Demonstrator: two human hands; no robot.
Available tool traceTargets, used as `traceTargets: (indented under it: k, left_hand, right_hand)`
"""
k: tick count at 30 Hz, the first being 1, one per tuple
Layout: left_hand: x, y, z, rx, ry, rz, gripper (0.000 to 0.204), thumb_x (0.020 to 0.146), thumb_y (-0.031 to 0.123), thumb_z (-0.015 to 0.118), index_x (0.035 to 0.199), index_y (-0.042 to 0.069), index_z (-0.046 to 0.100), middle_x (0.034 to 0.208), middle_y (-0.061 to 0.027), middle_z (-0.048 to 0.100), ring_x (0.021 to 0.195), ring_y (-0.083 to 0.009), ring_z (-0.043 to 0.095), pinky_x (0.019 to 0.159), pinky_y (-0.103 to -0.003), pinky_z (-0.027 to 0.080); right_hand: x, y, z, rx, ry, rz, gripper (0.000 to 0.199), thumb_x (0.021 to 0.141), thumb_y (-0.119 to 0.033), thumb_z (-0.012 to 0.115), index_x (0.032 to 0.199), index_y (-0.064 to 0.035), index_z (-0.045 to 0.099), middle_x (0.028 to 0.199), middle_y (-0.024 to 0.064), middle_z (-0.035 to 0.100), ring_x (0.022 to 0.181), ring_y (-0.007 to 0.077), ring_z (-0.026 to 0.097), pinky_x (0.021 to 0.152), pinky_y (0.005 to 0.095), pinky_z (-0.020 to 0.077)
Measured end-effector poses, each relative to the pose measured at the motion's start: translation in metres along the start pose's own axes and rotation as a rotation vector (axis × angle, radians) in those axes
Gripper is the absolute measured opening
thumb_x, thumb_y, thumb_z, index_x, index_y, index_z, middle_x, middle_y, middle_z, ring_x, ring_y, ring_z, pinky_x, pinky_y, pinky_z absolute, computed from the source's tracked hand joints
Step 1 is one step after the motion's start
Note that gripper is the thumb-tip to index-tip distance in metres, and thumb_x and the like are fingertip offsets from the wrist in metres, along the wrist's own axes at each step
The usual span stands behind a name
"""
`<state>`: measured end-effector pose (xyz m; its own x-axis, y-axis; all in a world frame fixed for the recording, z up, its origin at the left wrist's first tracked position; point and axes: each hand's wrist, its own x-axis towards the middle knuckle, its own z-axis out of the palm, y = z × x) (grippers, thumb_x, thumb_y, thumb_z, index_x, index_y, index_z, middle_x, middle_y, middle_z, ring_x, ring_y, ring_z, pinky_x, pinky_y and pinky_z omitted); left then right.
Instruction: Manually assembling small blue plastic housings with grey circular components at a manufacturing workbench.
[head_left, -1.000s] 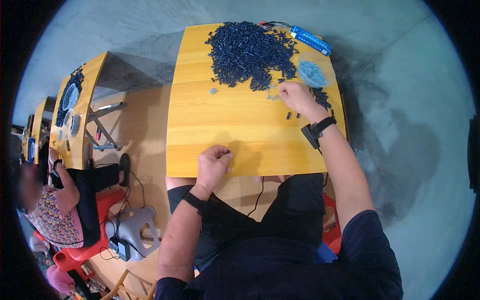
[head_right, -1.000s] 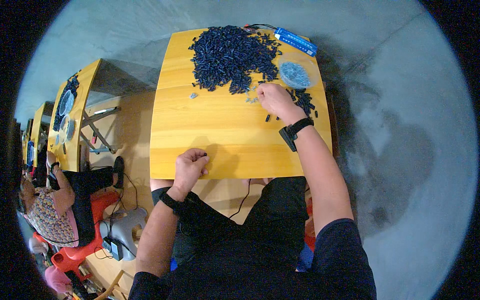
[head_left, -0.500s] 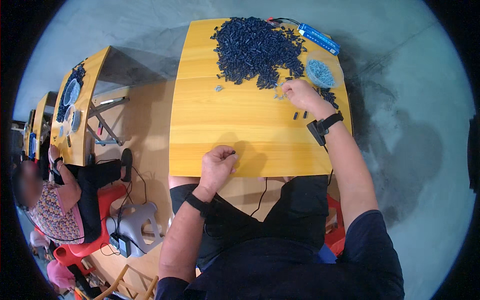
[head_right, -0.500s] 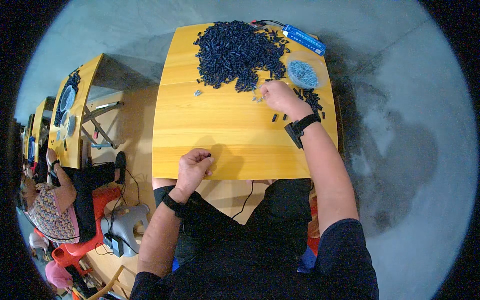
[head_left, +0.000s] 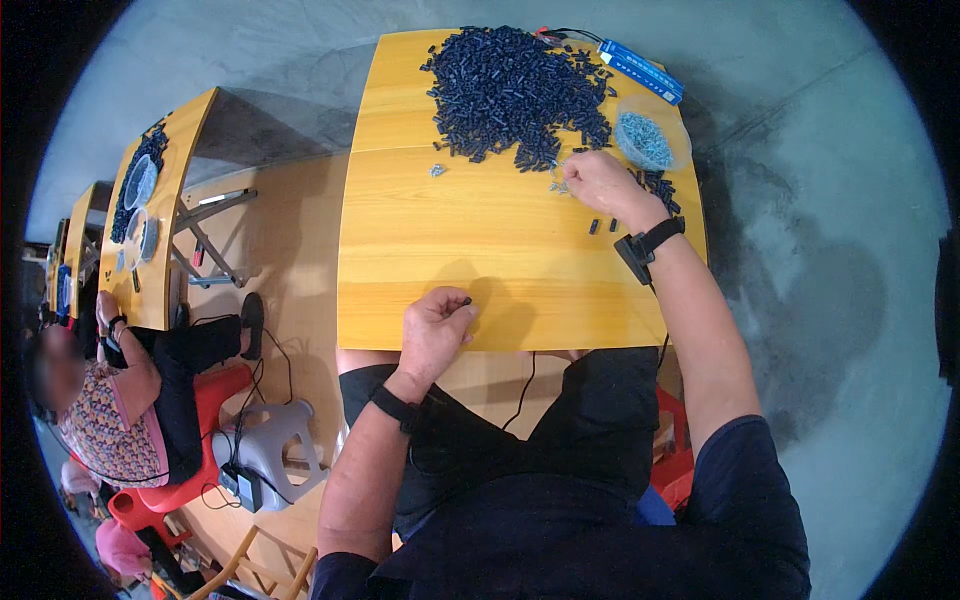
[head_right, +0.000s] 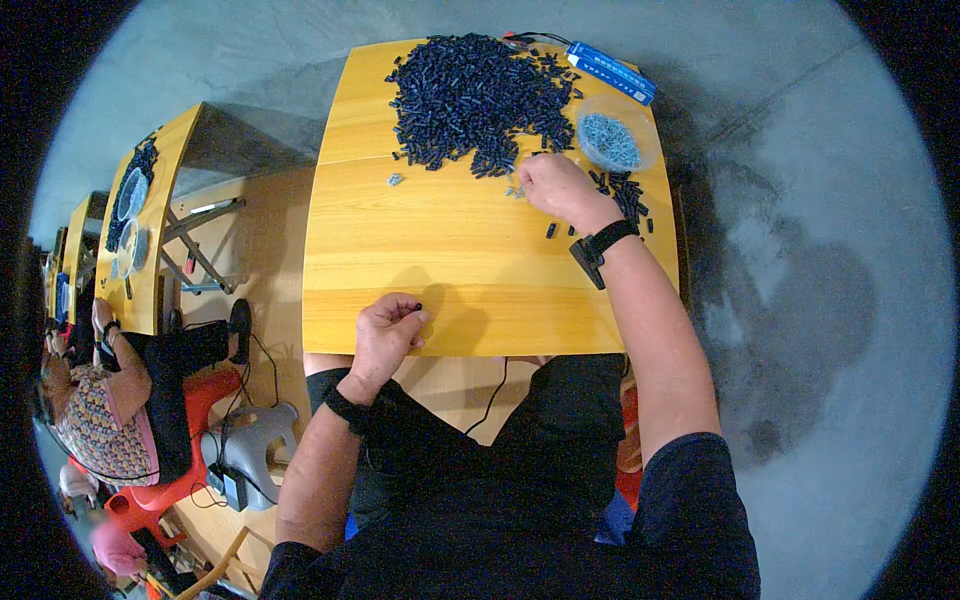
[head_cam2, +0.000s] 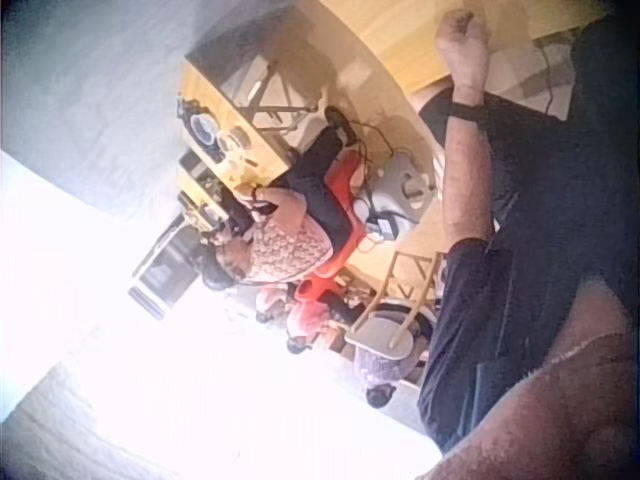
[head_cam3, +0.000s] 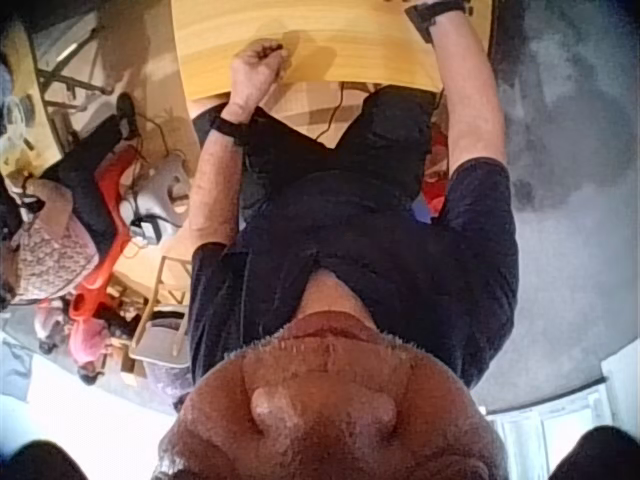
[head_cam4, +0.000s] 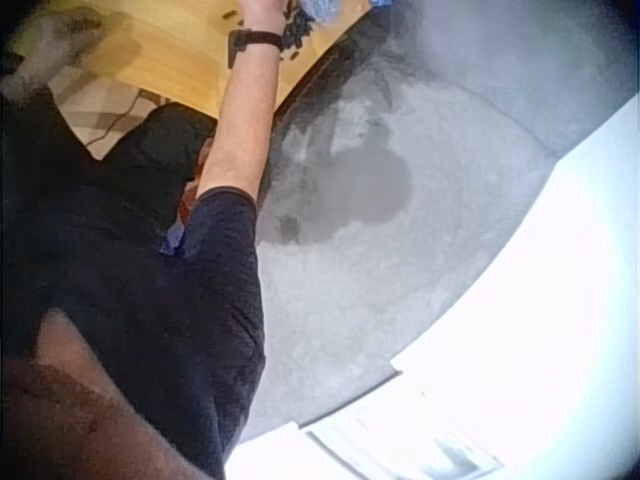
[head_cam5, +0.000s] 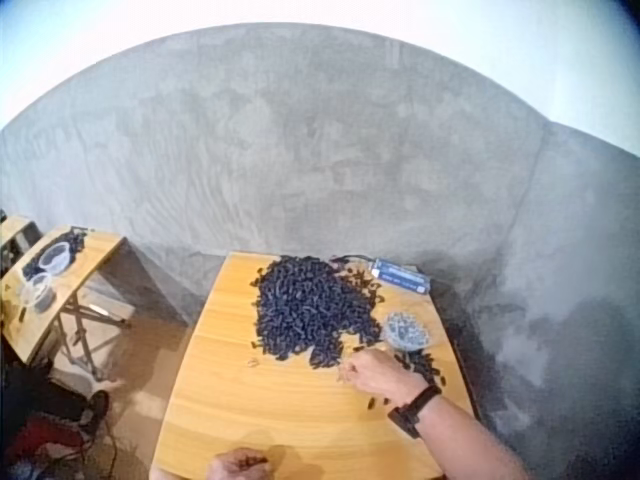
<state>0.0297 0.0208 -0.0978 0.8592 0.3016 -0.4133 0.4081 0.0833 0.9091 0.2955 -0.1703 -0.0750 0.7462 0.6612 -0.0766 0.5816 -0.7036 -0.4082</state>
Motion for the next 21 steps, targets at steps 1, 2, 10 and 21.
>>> traceTargets:
  k: [1,2,10,21]
  left_hand:
    - [0.0,0.001,0.0,0.0,0.004,0.002,0.011,0.084,0.004,0.065,0.092,-0.003,0.062,0.071,-0.0027,0.061,0.052,-0.0077,0.055,0.047,-0.021,0.045]
    - [0.0,0.0,0.0,-0.001,0.005,0.002,0.011,0.084,0.004,0.065,0.092,-0.003,0.062,0.071,-0.0027,0.061,0.052,-0.0077,0.055,0.047,-0.021,0.045]
    - [-0.001,0.0,0.0,-0.016,0.011,0.0,0.01,0.085,0.004,0.065,0.092,-0.002,0.062,0.071,-0.0022,0.061,0.053,-0.0078,0.055,0.047,-0.021,0.045]
    - [-0.005,0.007,-0.003,-0.132,0.071,-0.028,0.012,0.086,0.005,0.065,0.095,-0.002,0.064,0.076,-0.0032,0.062,0.057,-0.0091,0.057,0.05,-0.021,0.046]
  right_hand:
    - [0.0,0.0,0.0,-0.012,-0.007,0.006,0.006,0.077,-0.006,0.056,0.073,-0.0026,0.059,0.076,0.0181,0.063,0.074,0.0371,0.061,0.067,0.0451,0.0478]
    - [0.0,-0.001,-0.001,-0.012,-0.008,0.005,0.006,0.077,-0.006,0.056,0.073,-0.0026,0.059,0.076,0.0181,0.063,0.074,0.0371,0.061,0.067,0.0451,0.0478]
    - [-0.003,-0.008,-0.003,0.064,0.009,0.016,0.01,0.081,-0.013,0.057,0.077,-0.0033,0.059,0.076,0.0183,0.062,0.075,0.0371,0.061,0.067,0.0452,0.0473]
    - [-0.007,0.002,0.007,0.095,0.235,0.004,0.01,0.084,-0.013,0.055,0.084,-0.0045,0.059,0.079,0.0203,0.062,0.076,0.0391,0.061,0.065,0.0445,0.048]
